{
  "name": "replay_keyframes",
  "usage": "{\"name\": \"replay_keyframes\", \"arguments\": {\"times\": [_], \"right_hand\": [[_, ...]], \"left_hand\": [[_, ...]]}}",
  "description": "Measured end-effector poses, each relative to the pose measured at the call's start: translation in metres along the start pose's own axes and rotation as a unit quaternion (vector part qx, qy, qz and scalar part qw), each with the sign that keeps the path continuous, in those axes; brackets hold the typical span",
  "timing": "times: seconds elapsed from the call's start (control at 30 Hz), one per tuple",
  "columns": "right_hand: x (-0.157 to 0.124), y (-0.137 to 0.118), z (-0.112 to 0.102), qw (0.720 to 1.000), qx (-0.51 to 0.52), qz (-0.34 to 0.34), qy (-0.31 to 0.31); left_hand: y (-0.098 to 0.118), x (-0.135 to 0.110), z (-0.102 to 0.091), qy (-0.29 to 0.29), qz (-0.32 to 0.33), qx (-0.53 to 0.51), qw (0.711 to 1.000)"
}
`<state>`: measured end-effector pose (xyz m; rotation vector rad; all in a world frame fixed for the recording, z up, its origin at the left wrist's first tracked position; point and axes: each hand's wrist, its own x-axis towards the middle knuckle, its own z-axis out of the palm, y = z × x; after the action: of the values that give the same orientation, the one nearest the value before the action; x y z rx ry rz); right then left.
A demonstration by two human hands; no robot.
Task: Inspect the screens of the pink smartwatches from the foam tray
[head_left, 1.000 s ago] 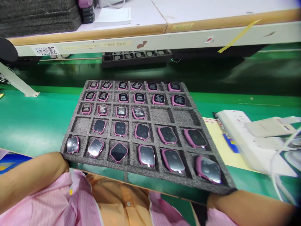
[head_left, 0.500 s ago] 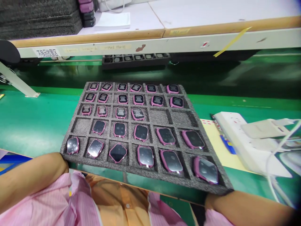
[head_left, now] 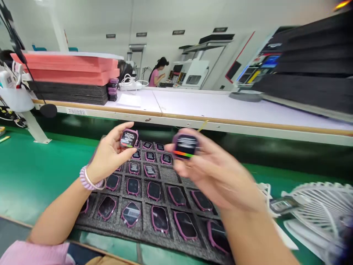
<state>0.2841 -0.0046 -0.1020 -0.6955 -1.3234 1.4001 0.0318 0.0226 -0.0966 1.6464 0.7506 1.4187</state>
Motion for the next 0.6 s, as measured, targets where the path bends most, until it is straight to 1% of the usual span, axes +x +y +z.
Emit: {"name": "replay_keyframes", "arguments": {"times": [0.1,0.17,0.23,0.3,0.47,0.6], "right_hand": [[0.016,0.02,0.005,0.995,0.081,0.054,-0.016],[0.024,0.035,0.004,0.993,0.097,0.071,-0.011],[0.027,0.044,0.003,0.994,0.092,0.063,-0.005],[0.026,0.048,0.001,0.995,0.082,0.051,-0.007],[0.023,0.046,0.0,0.998,0.06,0.028,-0.01],[0.024,0.048,0.003,0.998,0.052,0.022,-0.009]], "left_hand": [[-0.028,0.005,0.008,-0.018,-0.032,-0.026,0.999],[-0.037,0.004,0.01,-0.027,-0.046,-0.039,0.998],[-0.038,0.003,0.011,-0.033,-0.055,-0.038,0.997],[-0.036,0.002,0.011,-0.038,-0.065,-0.03,0.997],[-0.034,0.0,0.016,-0.048,-0.076,-0.034,0.995],[-0.034,-0.003,0.018,-0.065,-0.083,-0.052,0.993]]}}
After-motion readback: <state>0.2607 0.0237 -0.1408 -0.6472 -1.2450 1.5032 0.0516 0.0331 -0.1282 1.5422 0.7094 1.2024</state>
